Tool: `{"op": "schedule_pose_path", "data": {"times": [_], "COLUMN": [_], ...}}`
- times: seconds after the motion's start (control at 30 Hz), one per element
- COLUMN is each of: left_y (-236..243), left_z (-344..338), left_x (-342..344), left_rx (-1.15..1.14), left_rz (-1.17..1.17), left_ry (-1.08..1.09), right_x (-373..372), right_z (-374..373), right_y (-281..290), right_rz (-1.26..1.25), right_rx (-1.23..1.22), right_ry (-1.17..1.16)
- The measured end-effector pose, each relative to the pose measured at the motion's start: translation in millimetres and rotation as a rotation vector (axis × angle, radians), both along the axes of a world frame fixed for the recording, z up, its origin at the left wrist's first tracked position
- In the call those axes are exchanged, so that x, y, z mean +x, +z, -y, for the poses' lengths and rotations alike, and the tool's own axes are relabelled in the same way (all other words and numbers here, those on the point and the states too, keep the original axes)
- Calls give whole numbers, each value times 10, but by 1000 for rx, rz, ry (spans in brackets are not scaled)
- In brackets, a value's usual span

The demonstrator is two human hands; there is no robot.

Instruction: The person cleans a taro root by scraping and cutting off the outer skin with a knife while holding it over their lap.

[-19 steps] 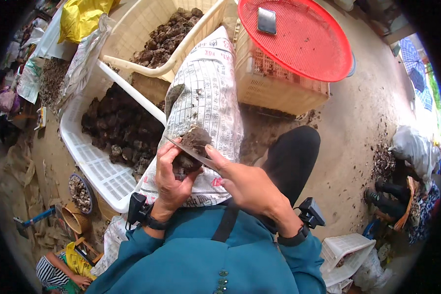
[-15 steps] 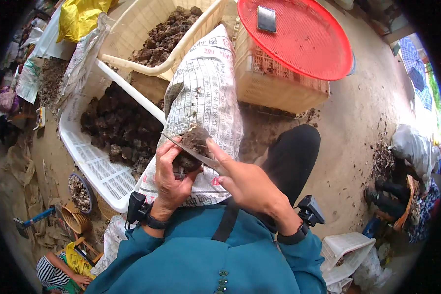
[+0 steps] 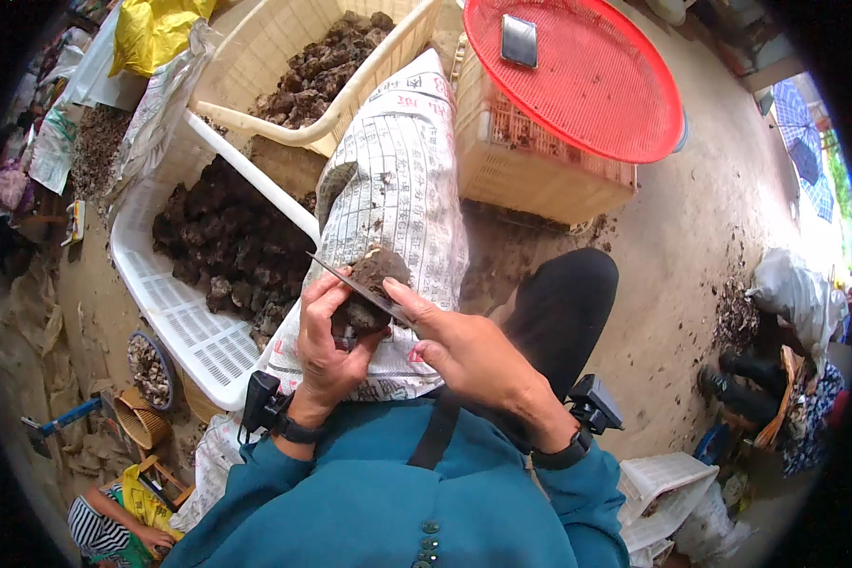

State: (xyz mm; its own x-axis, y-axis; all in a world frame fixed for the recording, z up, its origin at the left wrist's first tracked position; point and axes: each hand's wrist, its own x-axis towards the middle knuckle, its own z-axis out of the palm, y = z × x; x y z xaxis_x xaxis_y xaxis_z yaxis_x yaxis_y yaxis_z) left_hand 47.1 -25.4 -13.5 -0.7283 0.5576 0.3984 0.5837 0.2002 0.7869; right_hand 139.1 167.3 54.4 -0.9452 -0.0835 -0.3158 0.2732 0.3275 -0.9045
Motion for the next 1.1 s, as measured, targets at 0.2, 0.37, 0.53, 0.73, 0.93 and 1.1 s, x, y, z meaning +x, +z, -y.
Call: {"op": "schedule_pose_path", "data": {"times": [0.2,0.37,0.53,0.73,0.93,1.1], "left_y": [14,19,68,75,39,17], "left_z": [16,-8,-13,24,24,45], "left_x": [4,-2,-8,-11,-12,-44], "left_rx": [-44,3,0,15,32,143], "left_rz": [-9,23,57,164,288,491], "left_ry": [10,15,22,41,36,-2], "right_x": [-28,40,62,41,185,268], "right_z": [48,159,251,51,63,48], "right_y": [-29,-219,-220,-219,-117,-91], "right_rz": [-47,-245,-244,-304,-183,-114], "right_rx": [-9,137,405,399,411,351], "right_ry": [-40,-113,-202,-423,-74,-39]}}
